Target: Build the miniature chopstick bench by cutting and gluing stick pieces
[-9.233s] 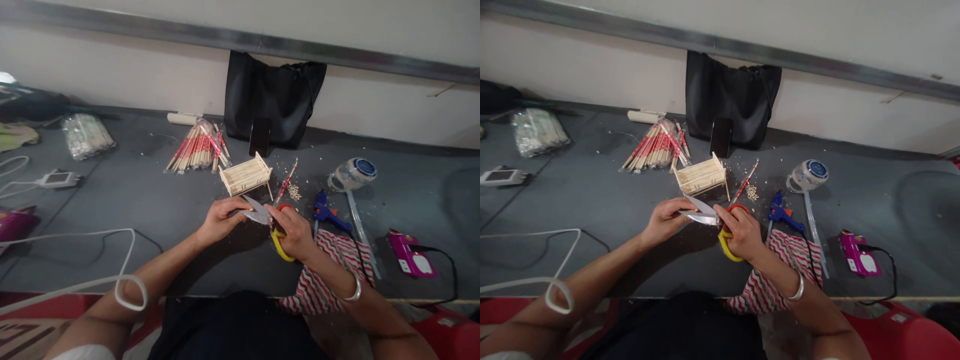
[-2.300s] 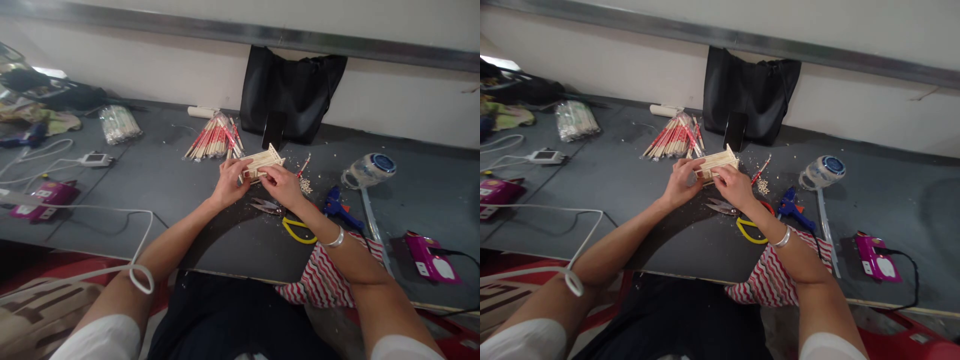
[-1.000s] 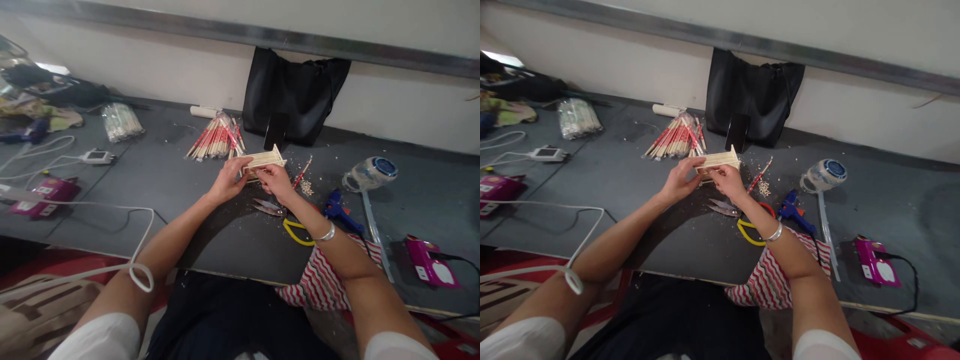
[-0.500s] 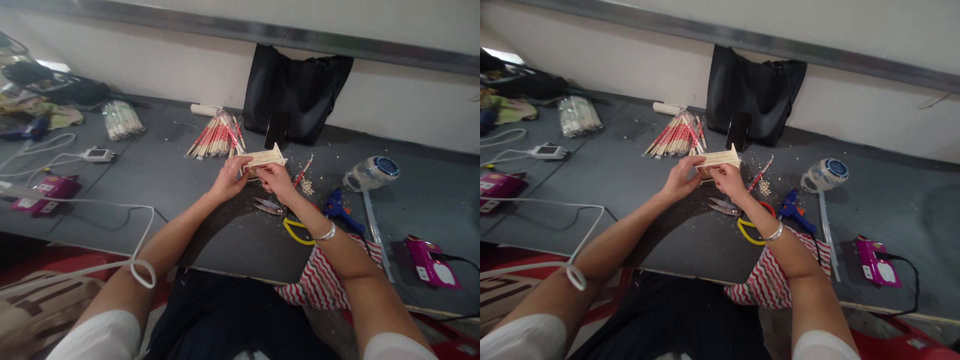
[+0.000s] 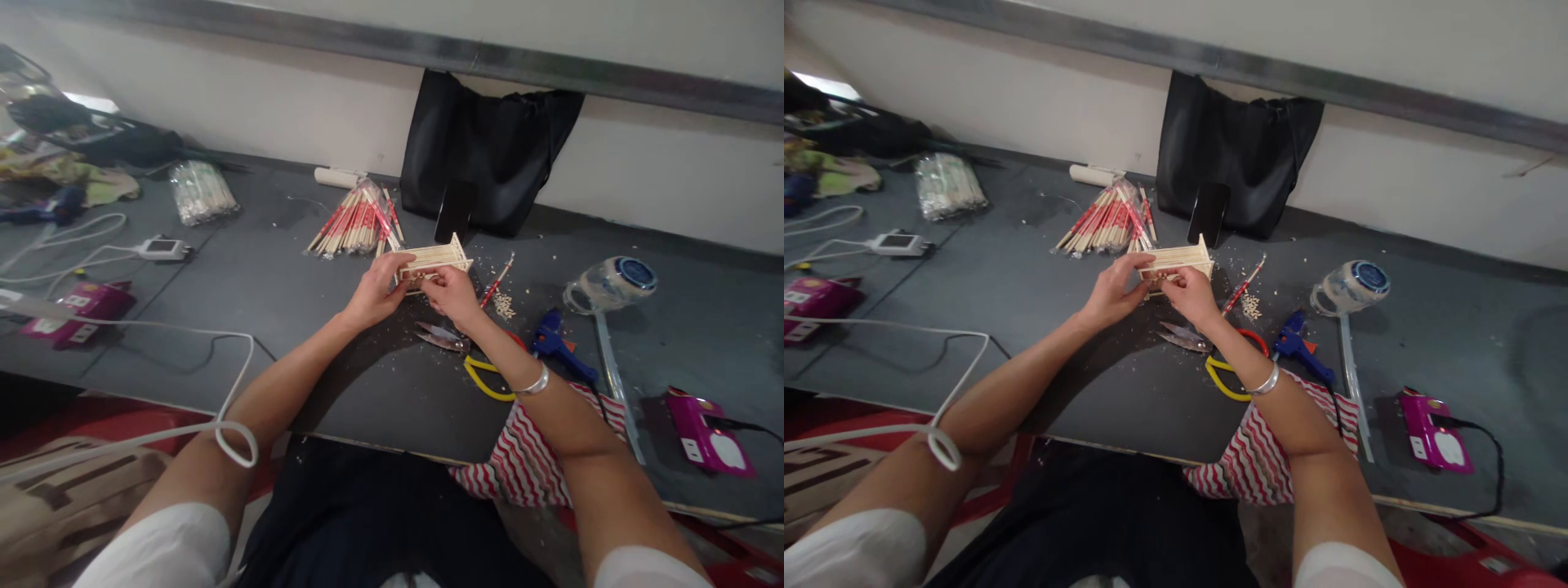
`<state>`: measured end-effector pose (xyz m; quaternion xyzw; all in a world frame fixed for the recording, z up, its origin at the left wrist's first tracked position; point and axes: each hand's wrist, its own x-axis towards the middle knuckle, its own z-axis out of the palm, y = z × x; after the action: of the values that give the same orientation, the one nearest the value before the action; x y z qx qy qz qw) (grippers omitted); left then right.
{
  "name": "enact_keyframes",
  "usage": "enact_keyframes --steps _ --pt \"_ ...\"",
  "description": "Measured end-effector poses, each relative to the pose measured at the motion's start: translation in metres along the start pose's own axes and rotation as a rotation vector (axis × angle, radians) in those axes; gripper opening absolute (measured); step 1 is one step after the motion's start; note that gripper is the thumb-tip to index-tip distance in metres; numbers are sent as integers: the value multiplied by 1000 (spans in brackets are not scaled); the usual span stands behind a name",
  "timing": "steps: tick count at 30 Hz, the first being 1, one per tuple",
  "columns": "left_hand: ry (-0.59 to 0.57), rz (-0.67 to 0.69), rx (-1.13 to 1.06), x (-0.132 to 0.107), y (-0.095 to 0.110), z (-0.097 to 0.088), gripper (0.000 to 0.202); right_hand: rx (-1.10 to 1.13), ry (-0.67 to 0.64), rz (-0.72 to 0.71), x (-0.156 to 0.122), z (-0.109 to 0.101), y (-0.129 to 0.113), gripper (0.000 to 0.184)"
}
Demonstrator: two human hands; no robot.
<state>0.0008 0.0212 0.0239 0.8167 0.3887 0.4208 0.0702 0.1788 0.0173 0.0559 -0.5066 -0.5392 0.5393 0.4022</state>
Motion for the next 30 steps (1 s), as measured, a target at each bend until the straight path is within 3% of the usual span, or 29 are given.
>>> enact_keyframes --steps 18,30 --pt "23 128 -19 0 -6 3 32 0 -44 -57 5 -3 9 13" --pt "15 62 24 1 -2 3 31 -15 -37 -82 7 -4 13 24"
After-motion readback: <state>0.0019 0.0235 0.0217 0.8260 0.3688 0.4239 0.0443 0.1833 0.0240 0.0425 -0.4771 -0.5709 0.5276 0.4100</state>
